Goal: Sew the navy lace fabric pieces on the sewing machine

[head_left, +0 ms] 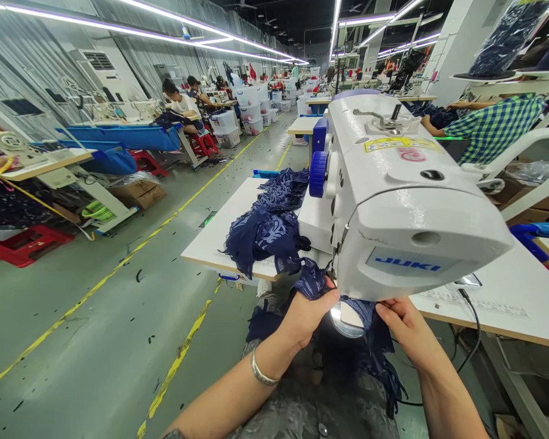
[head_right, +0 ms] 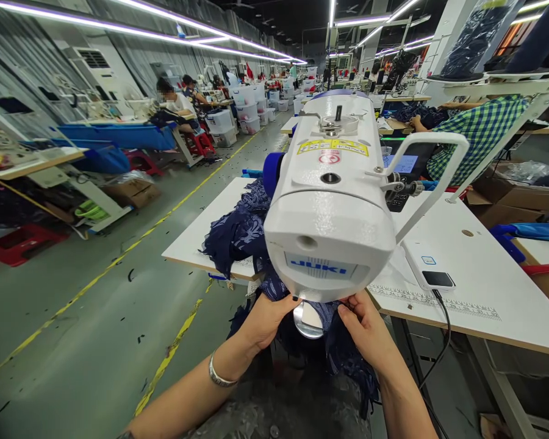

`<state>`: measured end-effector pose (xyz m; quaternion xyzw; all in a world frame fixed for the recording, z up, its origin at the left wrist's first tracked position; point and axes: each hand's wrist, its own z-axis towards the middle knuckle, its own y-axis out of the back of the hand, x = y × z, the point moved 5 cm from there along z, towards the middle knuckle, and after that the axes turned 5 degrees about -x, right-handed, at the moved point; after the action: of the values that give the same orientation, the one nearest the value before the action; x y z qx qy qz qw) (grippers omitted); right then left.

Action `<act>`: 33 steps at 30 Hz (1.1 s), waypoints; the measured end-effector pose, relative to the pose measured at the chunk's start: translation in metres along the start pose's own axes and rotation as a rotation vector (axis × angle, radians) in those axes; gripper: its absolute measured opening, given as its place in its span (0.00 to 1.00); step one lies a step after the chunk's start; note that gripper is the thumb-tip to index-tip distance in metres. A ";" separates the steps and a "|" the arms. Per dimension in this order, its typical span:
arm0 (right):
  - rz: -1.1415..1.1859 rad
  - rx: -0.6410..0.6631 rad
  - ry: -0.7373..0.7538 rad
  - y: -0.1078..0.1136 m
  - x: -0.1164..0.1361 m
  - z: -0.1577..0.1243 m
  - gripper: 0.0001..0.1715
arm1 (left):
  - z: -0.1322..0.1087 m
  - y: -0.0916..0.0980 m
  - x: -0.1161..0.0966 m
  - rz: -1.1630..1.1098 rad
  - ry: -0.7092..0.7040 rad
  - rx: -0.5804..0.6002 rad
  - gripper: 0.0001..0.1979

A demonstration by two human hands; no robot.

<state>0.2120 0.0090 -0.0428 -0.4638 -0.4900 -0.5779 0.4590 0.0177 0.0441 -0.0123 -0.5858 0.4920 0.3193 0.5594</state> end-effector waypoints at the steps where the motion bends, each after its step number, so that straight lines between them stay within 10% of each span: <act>1: 0.000 -0.012 -0.009 0.000 -0.001 0.000 0.20 | 0.000 0.000 0.001 -0.011 0.015 0.009 0.09; 33: 0.019 -0.018 -0.025 -0.009 0.011 0.005 0.20 | 0.001 0.005 -0.004 0.041 0.007 -0.033 0.07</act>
<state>0.2023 0.0142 -0.0326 -0.4798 -0.4861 -0.5723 0.4540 0.0120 0.0466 -0.0106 -0.5857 0.5005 0.3368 0.5414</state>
